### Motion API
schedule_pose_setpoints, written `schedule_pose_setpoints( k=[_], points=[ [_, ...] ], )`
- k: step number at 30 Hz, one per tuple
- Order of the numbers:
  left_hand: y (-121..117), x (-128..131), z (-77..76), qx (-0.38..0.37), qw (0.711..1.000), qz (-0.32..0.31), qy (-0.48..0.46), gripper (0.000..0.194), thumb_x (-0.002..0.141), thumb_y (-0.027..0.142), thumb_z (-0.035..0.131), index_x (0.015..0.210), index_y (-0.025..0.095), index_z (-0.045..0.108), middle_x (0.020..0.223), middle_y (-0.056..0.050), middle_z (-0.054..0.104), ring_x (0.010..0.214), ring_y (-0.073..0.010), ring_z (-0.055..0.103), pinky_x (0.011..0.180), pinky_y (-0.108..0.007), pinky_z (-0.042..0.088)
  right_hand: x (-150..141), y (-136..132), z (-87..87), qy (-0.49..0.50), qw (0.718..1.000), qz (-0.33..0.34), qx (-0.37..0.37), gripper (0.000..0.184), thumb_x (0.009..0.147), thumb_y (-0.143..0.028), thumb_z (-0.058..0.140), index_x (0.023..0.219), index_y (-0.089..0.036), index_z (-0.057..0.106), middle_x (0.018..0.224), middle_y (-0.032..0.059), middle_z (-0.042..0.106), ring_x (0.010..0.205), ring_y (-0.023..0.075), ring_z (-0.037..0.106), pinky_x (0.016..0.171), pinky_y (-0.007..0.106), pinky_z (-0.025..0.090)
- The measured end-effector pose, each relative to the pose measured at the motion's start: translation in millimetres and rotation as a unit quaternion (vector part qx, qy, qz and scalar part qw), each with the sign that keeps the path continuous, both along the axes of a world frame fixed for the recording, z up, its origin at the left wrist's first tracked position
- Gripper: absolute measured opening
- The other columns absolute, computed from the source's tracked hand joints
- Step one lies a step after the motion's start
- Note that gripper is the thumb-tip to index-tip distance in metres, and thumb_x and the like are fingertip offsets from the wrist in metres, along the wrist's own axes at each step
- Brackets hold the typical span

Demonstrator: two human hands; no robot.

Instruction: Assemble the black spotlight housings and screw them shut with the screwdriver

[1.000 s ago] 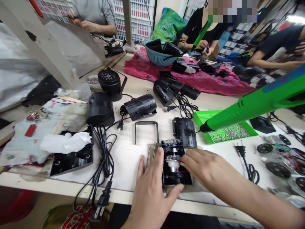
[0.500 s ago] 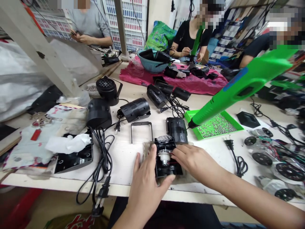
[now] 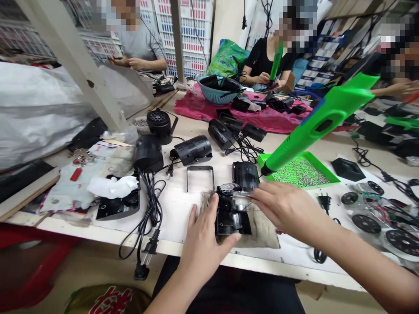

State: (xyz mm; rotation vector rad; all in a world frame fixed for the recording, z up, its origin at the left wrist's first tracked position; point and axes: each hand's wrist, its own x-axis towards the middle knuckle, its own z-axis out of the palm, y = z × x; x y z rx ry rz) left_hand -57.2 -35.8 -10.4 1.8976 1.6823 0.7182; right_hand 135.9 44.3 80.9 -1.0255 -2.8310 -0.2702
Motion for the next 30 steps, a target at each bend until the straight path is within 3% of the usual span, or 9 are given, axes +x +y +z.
schedule_pose_setpoints(
  k=[5, 13, 21, 30],
  points=[
    [0, -1, 3.4, -0.008, 1.0, -0.007, 0.003, 0.084, 0.083, 0.041, 0.06, 0.148, 0.018, 0.012, 0.15, -0.012, 0.037, 0.138, -0.0185, 0.035, 0.119, -0.047, 0.01, 21, 9, -2.8, 0.092, 0.991, -0.041, -0.085, 0.02, 0.097, -0.029, 0.041, 0.09, -0.018, 0.056, 0.082, 0.0043, 0.062, 0.073, 0.019, 0.06, 0.064, 0.031, 0.044],
    [-1, -1, 8.6, -0.028, 0.999, -0.017, 0.004, 0.084, 0.084, 0.043, 0.058, 0.149, 0.021, 0.008, 0.15, -0.011, 0.038, 0.136, -0.021, 0.039, 0.12, -0.049, 0.007, 23, 4, -14.3, 0.103, 0.982, -0.058, -0.15, 0.02, 0.097, -0.027, 0.042, 0.088, -0.019, 0.057, 0.079, 0.0037, 0.061, 0.074, 0.0185, 0.059, 0.067, 0.031, 0.043],
    [1, -1, 8.3, -0.03, 0.999, -0.006, -0.011, 0.086, 0.082, 0.039, 0.062, 0.148, 0.02, 0.011, 0.147, -0.011, 0.043, 0.135, -0.0204, 0.041, 0.12, -0.049, 0.008, -7, -8, -21.2, 0.021, 0.998, 0.035, -0.046, 0.022, 0.096, -0.02, 0.043, 0.083, -0.017, 0.06, 0.07, 0.0014, 0.058, 0.065, 0.0191, 0.055, 0.071, 0.034, 0.033],
    [2, 0, 3.2, -0.002, 1.0, -0.002, -0.019, 0.086, 0.08, 0.035, 0.064, 0.147, 0.02, 0.013, 0.147, -0.014, 0.041, 0.136, -0.022, 0.039, 0.118, -0.052, 0.014, -20, -8, -21.7, -0.02, 0.998, 0.048, -0.026, 0.025, 0.095, -0.016, 0.042, 0.073, -0.018, 0.055, 0.067, 0.0007, 0.053, 0.063, 0.0185, 0.051, 0.072, 0.034, 0.032]
  ],
)
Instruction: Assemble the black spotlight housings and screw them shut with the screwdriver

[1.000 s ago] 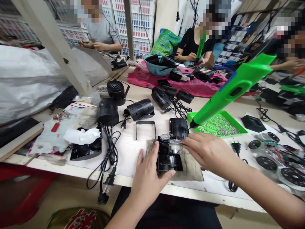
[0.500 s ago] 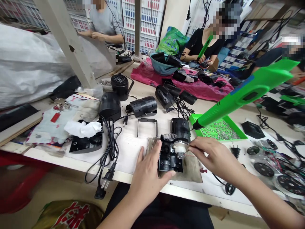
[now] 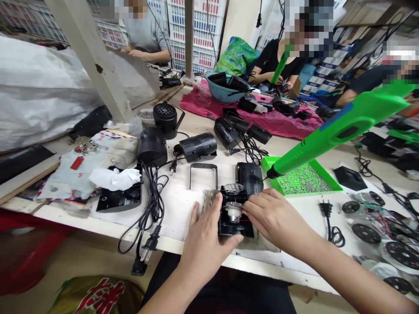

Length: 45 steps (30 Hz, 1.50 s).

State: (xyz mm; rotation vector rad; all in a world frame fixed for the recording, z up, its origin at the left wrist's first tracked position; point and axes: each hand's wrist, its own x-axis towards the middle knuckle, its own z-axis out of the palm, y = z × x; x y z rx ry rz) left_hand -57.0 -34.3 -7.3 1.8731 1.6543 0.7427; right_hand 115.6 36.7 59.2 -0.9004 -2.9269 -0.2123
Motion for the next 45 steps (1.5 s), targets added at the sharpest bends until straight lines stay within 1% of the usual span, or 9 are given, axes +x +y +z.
schedule_pose_setpoints(
  k=[8, 16, 20, 23, 26, 32, 36, 40, 45],
  points=[
    [0, 1, -0.5, 0.002, 1.0, 0.005, -0.007, 0.085, 0.081, 0.035, 0.063, 0.147, 0.02, 0.012, 0.147, -0.013, 0.043, 0.136, -0.0224, 0.039, 0.118, -0.052, 0.012, -2, -1, -2.1, -0.021, 0.999, 0.02, -0.016, 0.016, 0.088, -0.008, 0.051, 0.076, -0.018, 0.053, 0.07, 0.0022, 0.053, 0.065, 0.0211, 0.048, 0.067, 0.033, 0.032],
    [-1, 6, -3.5, 0.03, 0.999, 0.015, 0.029, 0.086, 0.083, 0.041, 0.062, 0.147, 0.018, 0.01, 0.147, -0.017, 0.042, 0.137, -0.0252, 0.037, 0.117, -0.054, 0.015, 0, -3, -2.1, -0.008, 0.999, -0.012, -0.039, 0.015, 0.091, -0.011, 0.049, 0.08, -0.016, 0.058, 0.073, 0.0046, 0.058, 0.068, 0.0212, 0.053, 0.069, 0.035, 0.036],
    [-1, 5, -4.6, 0.042, 0.998, 0.017, 0.036, 0.085, 0.084, 0.044, 0.06, 0.148, 0.02, 0.009, 0.142, -0.017, 0.049, 0.134, -0.026, 0.042, 0.115, -0.055, 0.017, 7, 2, 5.8, 0.042, 0.995, -0.029, -0.09, 0.026, 0.098, -0.026, 0.043, 0.083, -0.016, 0.062, 0.079, 0.003, 0.065, 0.075, 0.0184, 0.061, 0.085, 0.037, 0.041],
    [0, 5, -5.9, 0.052, 0.998, 0.018, 0.044, 0.084, 0.084, 0.046, 0.058, 0.148, 0.02, 0.011, 0.14, -0.017, 0.05, 0.132, -0.0262, 0.045, 0.115, -0.055, 0.017, 14, 5, 13.6, 0.102, 0.985, -0.062, -0.128, 0.03, 0.1, -0.023, 0.035, 0.092, -0.016, 0.063, 0.09, 0.0041, 0.07, 0.085, 0.0174, 0.064, 0.099, 0.039, 0.038],
    [1, 5, -7.1, 0.06, 0.997, 0.02, 0.05, 0.082, 0.085, 0.045, 0.058, 0.148, 0.02, 0.012, 0.141, -0.016, 0.05, 0.129, -0.0274, 0.048, 0.115, -0.055, 0.019, 20, 4, 15.0, 0.113, 0.982, -0.081, -0.128, 0.026, 0.098, -0.017, 0.036, 0.099, -0.016, 0.062, 0.097, 0.0047, 0.07, 0.09, 0.0166, 0.064, 0.1, 0.037, 0.04],
    [1, 5, -9.5, 0.07, 0.996, 0.021, 0.056, 0.08, 0.085, 0.047, 0.056, 0.148, 0.021, 0.012, 0.145, -0.016, 0.045, 0.129, -0.0271, 0.048, 0.115, -0.056, 0.019, 15, 3, -0.8, 0.077, 0.988, -0.065, -0.114, 0.011, 0.087, -0.021, 0.058, 0.092, -0.015, 0.064, 0.088, 0.0054, 0.068, 0.084, 0.0193, 0.064, 0.102, 0.046, 0.037],
    [-1, 5, -7.8, 0.059, 0.997, 0.016, 0.055, 0.081, 0.086, 0.045, 0.056, 0.148, 0.022, 0.009, 0.145, -0.015, 0.045, 0.134, -0.0264, 0.042, 0.115, -0.055, 0.019, 11, 7, -9.1, 0.056, 0.994, -0.038, -0.082, 0.015, 0.089, -0.018, 0.055, 0.082, -0.014, 0.067, 0.077, 0.004, 0.065, 0.075, 0.0185, 0.064, 0.101, 0.046, 0.037],
    [-1, 6, -3.3, 0.034, 0.998, 0.014, 0.046, 0.084, 0.085, 0.044, 0.058, 0.148, 0.024, 0.007, 0.147, -0.015, 0.043, 0.135, -0.0278, 0.04, 0.115, -0.057, 0.019, 11, 10, -8.9, 0.046, 0.997, 0.0, -0.057, 0.02, 0.089, -0.013, 0.053, 0.074, -0.014, 0.066, 0.068, 0.0024, 0.063, 0.066, 0.0177, 0.062, 0.102, 0.049, 0.034],
    [0, 5, -1.4, 0.016, 0.999, 0.011, 0.036, 0.085, 0.084, 0.045, 0.058, 0.148, 0.024, 0.006, 0.146, -0.014, 0.044, 0.136, -0.0283, 0.038, 0.116, -0.057, 0.017, 12, 16, -5.9, 0.039, 0.996, 0.039, -0.076, 0.021, 0.091, -0.016, 0.05, 0.076, -0.016, 0.065, 0.068, -0.0001, 0.063, 0.066, 0.0158, 0.061, 0.106, 0.048, 0.033]
  ],
)
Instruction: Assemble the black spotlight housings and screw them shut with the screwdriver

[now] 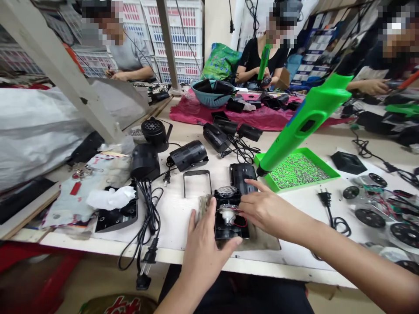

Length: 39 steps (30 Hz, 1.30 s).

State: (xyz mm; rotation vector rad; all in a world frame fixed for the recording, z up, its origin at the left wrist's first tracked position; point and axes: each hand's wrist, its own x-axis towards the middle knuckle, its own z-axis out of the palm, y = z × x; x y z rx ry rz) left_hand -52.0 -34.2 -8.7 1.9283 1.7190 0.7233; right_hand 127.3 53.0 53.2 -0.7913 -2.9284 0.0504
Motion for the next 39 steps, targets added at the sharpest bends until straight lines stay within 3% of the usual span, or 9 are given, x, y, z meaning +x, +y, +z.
schedule_pose_setpoints(
  k=[9, 14, 19, 26, 39],
  points=[
    [1, 0, -0.5, 0.005, 1.0, -0.009, 0.003, 0.088, 0.083, 0.044, 0.06, 0.148, 0.023, 0.004, 0.146, -0.014, 0.044, 0.135, -0.0256, 0.039, 0.117, -0.053, 0.016, 9, 2, -6.1, 0.058, 0.994, -0.007, -0.09, 0.026, 0.095, -0.019, 0.044, 0.082, -0.015, 0.066, 0.072, 0.0007, 0.064, 0.067, 0.014, 0.062, 0.109, 0.046, 0.032],
    [0, -1, 1.2, -0.011, 1.0, -0.013, 0.002, 0.089, 0.083, 0.046, 0.06, 0.148, 0.021, 0.005, 0.146, -0.014, 0.043, 0.136, -0.0245, 0.039, 0.118, -0.052, 0.015, 9, -3, -17.1, 0.1, 0.994, -0.002, -0.039, 0.024, 0.094, -0.015, 0.042, 0.085, -0.016, 0.065, 0.072, 0.0017, 0.063, 0.066, 0.0141, 0.06, 0.105, 0.047, 0.039],
    [0, -1, 0.8, -0.003, 1.0, -0.01, -0.001, 0.09, 0.082, 0.046, 0.062, 0.148, 0.021, 0.005, 0.148, -0.014, 0.041, 0.137, -0.026, 0.037, 0.117, -0.054, 0.016, 4, -10, -16.2, 0.084, 0.994, -0.062, -0.039, 0.018, 0.094, -0.019, 0.046, 0.087, -0.016, 0.062, 0.074, 0.0015, 0.062, 0.071, 0.016, 0.061, 0.105, 0.052, 0.037],
    [1, 0, -0.1, -0.004, 1.0, -0.009, -0.001, 0.091, 0.08, 0.045, 0.064, 0.147, 0.02, 0.006, 0.148, -0.014, 0.04, 0.137, -0.0241, 0.038, 0.117, -0.055, 0.017, 8, -9, -8.0, 0.132, 0.991, -0.022, -0.022, 0.014, 0.093, -0.012, 0.046, 0.09, -0.016, 0.059, 0.076, 0.0014, 0.063, 0.071, 0.015, 0.061, 0.101, 0.046, 0.041],
    [1, 0, -1.5, 0.0, 1.0, -0.009, 0.007, 0.092, 0.081, 0.044, 0.063, 0.147, 0.02, 0.005, 0.149, -0.013, 0.039, 0.137, -0.0225, 0.037, 0.117, -0.054, 0.017, 2, -9, -12.6, 0.06, 0.998, -0.029, 0.014, 0.02, 0.092, -0.01, 0.044, 0.083, -0.014, 0.062, 0.067, 0.0, 0.054, 0.064, 0.016, 0.058, 0.1, 0.047, 0.04]
  ],
)
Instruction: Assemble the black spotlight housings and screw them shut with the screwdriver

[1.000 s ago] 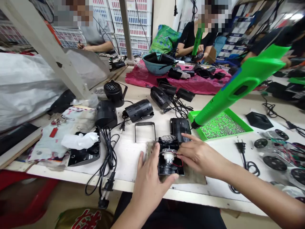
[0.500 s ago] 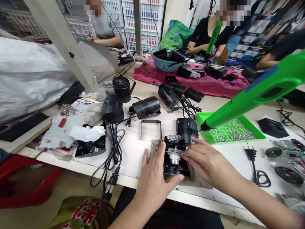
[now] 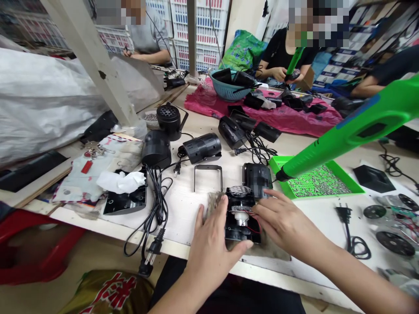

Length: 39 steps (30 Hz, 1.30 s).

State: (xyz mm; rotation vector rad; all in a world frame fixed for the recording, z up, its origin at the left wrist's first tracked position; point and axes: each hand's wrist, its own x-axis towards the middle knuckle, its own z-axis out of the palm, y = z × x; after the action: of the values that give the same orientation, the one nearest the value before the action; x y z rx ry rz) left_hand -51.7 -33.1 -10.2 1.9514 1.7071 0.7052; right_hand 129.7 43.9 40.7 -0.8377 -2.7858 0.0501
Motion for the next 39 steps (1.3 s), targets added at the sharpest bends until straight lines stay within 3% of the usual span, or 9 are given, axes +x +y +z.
schedule_pose_setpoints(
  k=[6, 14, 25, 29, 32, 35, 39],
  points=[
    [0, 0, 0.6, -0.006, 1.0, 0.001, 0.005, 0.091, 0.081, 0.044, 0.063, 0.147, 0.02, 0.005, 0.15, -0.013, 0.036, 0.138, -0.0209, 0.035, 0.118, -0.053, 0.015, 1, -2, -3.3, -0.008, 1.0, -0.013, -0.005, 0.019, 0.091, -0.01, 0.044, 0.084, -0.015, 0.061, 0.068, 0.0005, 0.055, 0.066, 0.0167, 0.058, 0.099, 0.044, 0.041],
    [1, 0, 2.6, -0.021, 1.0, 0.001, 0.002, 0.09, 0.081, 0.044, 0.063, 0.147, 0.017, 0.007, 0.148, -0.014, 0.041, 0.138, -0.0199, 0.035, 0.118, -0.052, 0.015, -5, -3, 2.4, -0.049, 0.998, -0.031, 0.03, 0.022, 0.094, -0.019, 0.042, 0.077, -0.018, 0.056, 0.068, 0.0003, 0.055, 0.063, 0.0177, 0.057, 0.1, 0.049, 0.039],
    [1, 0, 3.5, -0.02, 1.0, 0.004, -0.005, 0.091, 0.08, 0.043, 0.064, 0.147, 0.015, 0.009, 0.145, -0.016, 0.045, 0.136, -0.0227, 0.039, 0.118, -0.052, 0.015, -9, 2, -2.3, -0.055, 0.996, 0.0, 0.07, 0.02, 0.09, -0.011, 0.048, 0.074, -0.018, 0.054, 0.066, 0.0001, 0.053, 0.064, 0.0178, 0.056, 0.095, 0.04, 0.044],
    [0, 0, 1.5, -0.006, 1.0, 0.001, 0.0, 0.09, 0.081, 0.043, 0.063, 0.147, 0.017, 0.009, 0.146, -0.017, 0.044, 0.136, -0.0247, 0.038, 0.117, -0.054, 0.017, -10, -1, -3.0, -0.071, 0.994, -0.015, 0.078, 0.017, 0.089, -0.011, 0.051, 0.074, -0.019, 0.055, 0.066, -0.0002, 0.053, 0.065, 0.0179, 0.056, 0.098, 0.042, 0.043],
    [-1, 0, 0.4, 0.005, 1.0, 0.004, 0.002, 0.088, 0.082, 0.043, 0.062, 0.148, 0.019, 0.008, 0.146, -0.017, 0.043, 0.136, -0.0257, 0.039, 0.116, -0.055, 0.017, -9, -3, -0.9, -0.075, 0.993, -0.041, 0.078, 0.015, 0.09, -0.014, 0.05, 0.077, -0.018, 0.057, 0.07, 0.0013, 0.055, 0.069, 0.0187, 0.058, 0.101, 0.048, 0.039],
    [-1, 0, -0.5, 0.012, 1.0, 0.003, 0.006, 0.087, 0.083, 0.044, 0.06, 0.148, 0.02, 0.007, 0.146, -0.016, 0.043, 0.136, -0.0252, 0.038, 0.116, -0.054, 0.018, -2, -3, 3.7, -0.038, 0.997, -0.059, 0.033, 0.015, 0.093, -0.022, 0.049, 0.087, -0.016, 0.061, 0.081, 0.0047, 0.062, 0.08, 0.0205, 0.062, 0.104, 0.053, 0.036],
    [0, -1, -2.0, 0.028, 0.999, 0.008, 0.015, 0.086, 0.084, 0.044, 0.059, 0.148, 0.021, 0.007, 0.146, -0.015, 0.044, 0.135, -0.0248, 0.04, 0.116, -0.053, 0.019, 19, 2, 8.3, 0.058, 0.994, -0.097, -0.013, 0.023, 0.096, -0.02, 0.041, 0.108, -0.014, 0.06, 0.1, 0.0111, 0.067, 0.096, 0.0234, 0.062, 0.097, 0.05, 0.045]
  ],
)
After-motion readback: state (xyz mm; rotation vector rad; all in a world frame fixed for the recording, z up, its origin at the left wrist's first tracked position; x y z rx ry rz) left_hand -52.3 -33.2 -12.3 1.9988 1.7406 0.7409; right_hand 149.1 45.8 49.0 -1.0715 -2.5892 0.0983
